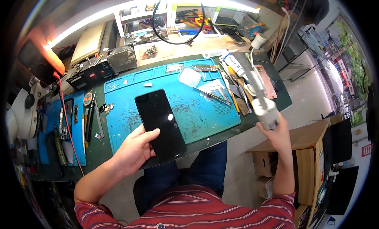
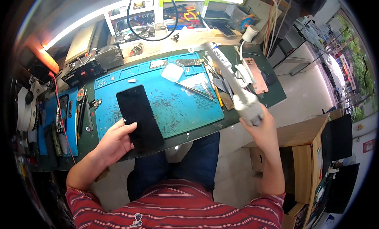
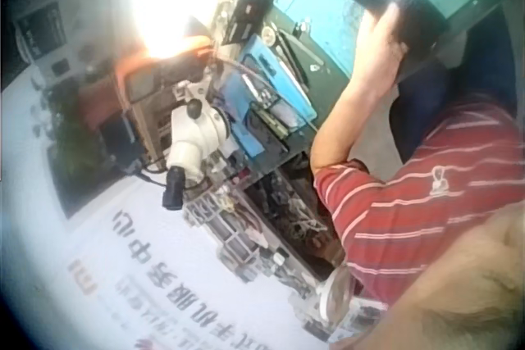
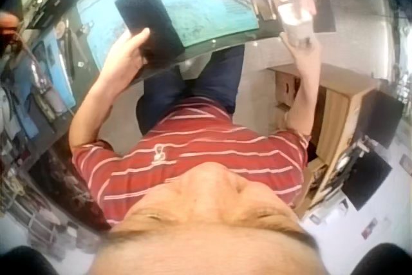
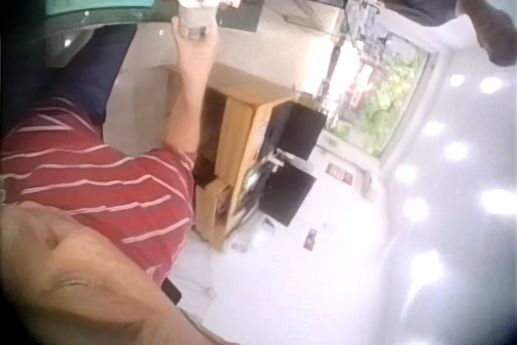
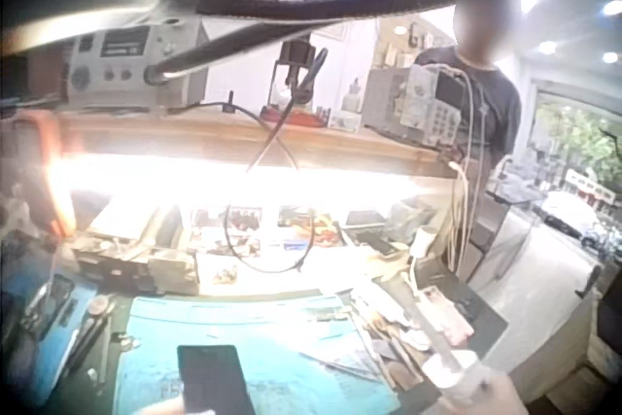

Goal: The person aligns and presses the back cover onto a smartphone, then uses a hot air gun to heat the phone's edges and corners. They wipe the phone with a cloth and continue heating the edges with the hot air gun.

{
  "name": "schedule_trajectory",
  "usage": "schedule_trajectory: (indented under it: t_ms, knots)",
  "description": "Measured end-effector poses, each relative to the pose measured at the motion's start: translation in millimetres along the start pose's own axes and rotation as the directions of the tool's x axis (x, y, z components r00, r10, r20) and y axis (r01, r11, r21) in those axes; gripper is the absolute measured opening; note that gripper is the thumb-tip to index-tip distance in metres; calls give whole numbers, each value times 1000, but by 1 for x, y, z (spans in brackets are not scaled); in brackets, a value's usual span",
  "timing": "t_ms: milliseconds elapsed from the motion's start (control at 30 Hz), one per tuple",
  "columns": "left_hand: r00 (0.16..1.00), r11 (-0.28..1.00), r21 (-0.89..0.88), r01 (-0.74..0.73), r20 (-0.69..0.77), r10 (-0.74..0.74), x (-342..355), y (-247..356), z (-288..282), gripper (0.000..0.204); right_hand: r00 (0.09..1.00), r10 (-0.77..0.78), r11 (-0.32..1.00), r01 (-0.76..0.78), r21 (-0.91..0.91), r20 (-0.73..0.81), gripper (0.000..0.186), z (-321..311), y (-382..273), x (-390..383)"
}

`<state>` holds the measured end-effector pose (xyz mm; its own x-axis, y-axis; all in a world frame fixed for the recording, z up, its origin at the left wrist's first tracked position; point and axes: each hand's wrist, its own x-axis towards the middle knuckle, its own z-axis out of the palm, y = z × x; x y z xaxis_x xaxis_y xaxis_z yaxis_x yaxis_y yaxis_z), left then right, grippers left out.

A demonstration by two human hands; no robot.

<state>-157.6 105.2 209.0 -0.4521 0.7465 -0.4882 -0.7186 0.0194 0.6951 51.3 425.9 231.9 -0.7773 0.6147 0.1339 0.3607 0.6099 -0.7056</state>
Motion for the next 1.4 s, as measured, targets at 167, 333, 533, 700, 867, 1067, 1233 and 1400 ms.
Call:
schedule_trajectory:
  t_ms: [167,333,533,700,867,1067,1233,1400]
  knots:
    - [998,989,132,63,-25,-60,-9,-1,-4,33,986,-96,976,120,-180,140,64,30,-42,31]
    - [995,980,172,96,-29,-92,-20,6,6,33,961,-249,848,277,-451,122,65,83,-35,74]
    - [990,961,246,126,-93,-106,-17,12,13,31,964,-179,775,261,-576,196,69,95,-40,79]
    - [978,910,367,191,-153,-144,-29,28,13,38,990,-104,946,126,-299,91,51,42,-31,97]
    - [971,798,566,207,-220,-95,-26,32,-14,52,999,-50,900,41,-433,-8,31,-10,24,118]
    - [961,567,795,217,-275,17,-30,47,-33,47,975,-201,938,164,-307,-91,22,-6,34,126]
    - [911,379,920,-103,-66,406,-33,52,6,21,947,-304,937,278,210,104,19,6,-43,89]
    - [857,783,373,-497,349,378,10,21,55,58,829,-378,796,63,602,413,16,51,-108,37]
